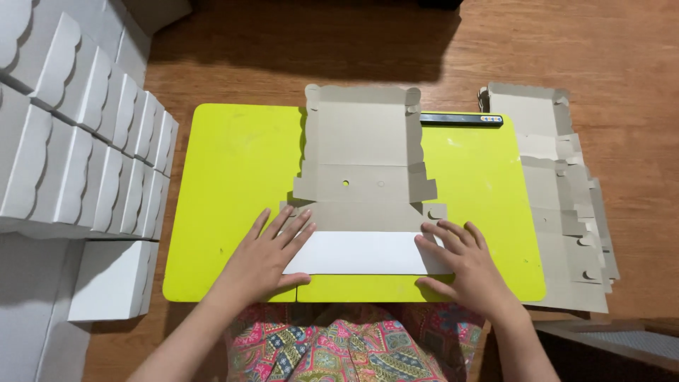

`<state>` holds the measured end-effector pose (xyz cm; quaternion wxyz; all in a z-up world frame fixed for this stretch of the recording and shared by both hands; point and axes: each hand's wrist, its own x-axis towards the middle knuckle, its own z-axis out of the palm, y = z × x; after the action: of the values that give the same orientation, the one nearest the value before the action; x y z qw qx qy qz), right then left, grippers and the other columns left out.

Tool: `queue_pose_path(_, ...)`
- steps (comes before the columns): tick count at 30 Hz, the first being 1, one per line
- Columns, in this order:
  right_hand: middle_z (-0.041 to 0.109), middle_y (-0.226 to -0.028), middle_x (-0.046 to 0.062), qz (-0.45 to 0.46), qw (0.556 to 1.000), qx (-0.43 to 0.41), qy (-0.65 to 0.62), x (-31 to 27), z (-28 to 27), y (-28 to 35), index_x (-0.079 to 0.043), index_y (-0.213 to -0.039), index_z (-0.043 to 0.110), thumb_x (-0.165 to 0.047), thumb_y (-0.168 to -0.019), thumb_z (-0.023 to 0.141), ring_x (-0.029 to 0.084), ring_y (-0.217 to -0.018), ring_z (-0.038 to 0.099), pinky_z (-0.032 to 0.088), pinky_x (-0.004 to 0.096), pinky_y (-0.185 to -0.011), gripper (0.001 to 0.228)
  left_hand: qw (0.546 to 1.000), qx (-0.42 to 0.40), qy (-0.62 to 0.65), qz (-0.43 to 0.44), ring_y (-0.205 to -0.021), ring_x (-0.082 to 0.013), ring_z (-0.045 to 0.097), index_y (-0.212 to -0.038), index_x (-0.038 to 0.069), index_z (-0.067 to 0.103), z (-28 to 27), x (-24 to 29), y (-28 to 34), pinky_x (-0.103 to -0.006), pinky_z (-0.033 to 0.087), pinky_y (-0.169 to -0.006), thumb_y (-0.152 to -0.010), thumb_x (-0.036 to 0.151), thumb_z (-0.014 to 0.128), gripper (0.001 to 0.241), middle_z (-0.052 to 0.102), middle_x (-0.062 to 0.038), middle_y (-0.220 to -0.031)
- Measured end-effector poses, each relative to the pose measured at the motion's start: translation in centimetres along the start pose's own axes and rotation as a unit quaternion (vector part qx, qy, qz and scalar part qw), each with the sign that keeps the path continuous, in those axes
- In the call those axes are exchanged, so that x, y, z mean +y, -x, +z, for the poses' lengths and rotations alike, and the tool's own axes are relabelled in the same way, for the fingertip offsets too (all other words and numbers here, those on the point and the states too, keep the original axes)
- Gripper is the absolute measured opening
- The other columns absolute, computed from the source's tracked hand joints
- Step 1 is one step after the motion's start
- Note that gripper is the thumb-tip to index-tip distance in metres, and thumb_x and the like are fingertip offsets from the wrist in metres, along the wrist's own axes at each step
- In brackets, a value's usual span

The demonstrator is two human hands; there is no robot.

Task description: Assembling a cardboard shipping box by folding flaps and inserting a product box.

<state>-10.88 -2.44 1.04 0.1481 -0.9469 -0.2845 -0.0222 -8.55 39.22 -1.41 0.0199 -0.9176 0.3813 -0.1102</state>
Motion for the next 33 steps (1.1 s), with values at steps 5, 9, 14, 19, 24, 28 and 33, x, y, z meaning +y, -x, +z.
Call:
queue_pose_path(5, 0.028, -0.167, 0.005, 0.012, 0.991, -0.083, 0.109, -1.7, -2.4, -2.5, -0.027, -0.135, 0.059, -0.057, -0.065, 0.08, 0.037, -0.158, 0.012, 0.011, 0.064, -0.123, 0.079, 0.994, -0.093, -0.036, 0.038, -0.156, -0.0345, 0.02, -0.149, 0.014, 0.043, -4.2, -0.4, -3.0, -0.0548, 0.015, -0.125, -0.079, 0.084, 0.051, 0.099, 0.026, -0.012, -0.167)
queue_pose_path(9, 0.012, -0.174, 0.0, 0.045, 0.961, -0.246, 0.114, -1.3, -3.5, -5.3, -0.023, -0.133, 0.054, -0.055, -0.057, 0.091, 0.037, -0.16, -0.001, 0.007, 0.071, -0.121, 0.091, 0.967, -0.246, 0.05, 0.039, -0.153, -0.0434, 0.024, -0.143, 0.02, 0.049, -4.8, -1.9, -5.9, -0.0556, 0.017, -0.126, -0.064, 0.09, 0.069, 0.107, 0.026, -0.015, -0.166)
queue_pose_path(14, 0.022, -0.173, -0.002, 0.084, 0.958, -0.275, 0.017, -1.0, -5.1, -6.5, -0.024, -0.123, 0.056, -0.046, -0.065, 0.095, 0.032, -0.16, 0.01, 0.004, 0.072, -0.122, 0.073, 0.966, -0.243, 0.069, 0.045, -0.154, -0.0463, 0.016, -0.159, 0.023, 0.028, -3.9, -2.5, -5.5, -0.0549, 0.015, -0.125, -0.071, 0.09, 0.061, 0.115, 0.018, -0.017, -0.169)
queue_pose_path(19, 0.023, -0.172, 0.003, 0.082, 0.962, -0.257, -0.049, 0.2, -3.8, -5.5, -0.021, -0.121, 0.055, -0.042, -0.069, 0.093, 0.031, -0.16, 0.012, 0.003, 0.071, -0.122, 0.068, 0.967, -0.168, 0.191, 0.004, -0.153, -0.0503, 0.008, -0.165, 0.021, -0.001, -2.7, -3.3, -3.4, -0.0571, 0.01, -0.124, -0.063, 0.089, 0.072, 0.142, 0.005, -0.026, -0.169)
queue_pose_path(24, 0.021, -0.174, 0.001, 0.07, 0.968, -0.232, -0.065, 1.3, -2.9, -4.8, -0.024, -0.122, 0.055, -0.044, -0.069, 0.091, 0.028, -0.16, 0.01, -0.002, 0.065, -0.123, 0.067, 0.965, -0.14, 0.215, -0.049, -0.156, -0.0326, 0.015, -0.164, 0.009, 0.004, -2.5, -3.2, -2.9, -0.049, 0.008, -0.127, -0.058, 0.089, 0.078, 0.152, 0.016, -0.019, -0.169)
queue_pose_path(28, 0.022, -0.173, 0.001, 0.062, 0.97, -0.231, -0.04, 0.8, -2.6, -4.8, -0.025, -0.123, 0.055, -0.046, -0.068, 0.089, 0.028, -0.16, 0.012, 0.001, 0.066, -0.123, 0.069, 0.977, -0.185, 0.108, -0.02, -0.156, -0.0297, 0.014, -0.164, 0.011, 0.014, -2.9, -3.1, -2.9, -0.0489, 0.005, -0.127, -0.061, 0.1, 0.063, 0.144, 0.019, -0.012, -0.169)
queue_pose_path(33, 0.026, -0.171, 0.001, 0.058, 0.967, -0.244, 0.043, -0.8, -3.7, -5.6, -0.028, -0.144, 0.052, -0.043, -0.062, 0.076, 0.032, -0.159, 0.015, 0.002, 0.068, -0.122, 0.087, 0.972, -0.211, 0.101, 0.003, -0.154, -0.0323, 0.022, -0.161, 0.012, 0.024, -4.6, -3.5, -3.9, -0.0523, 0.011, -0.126, -0.067, 0.092, 0.064, 0.131, 0.026, -0.015, -0.166)
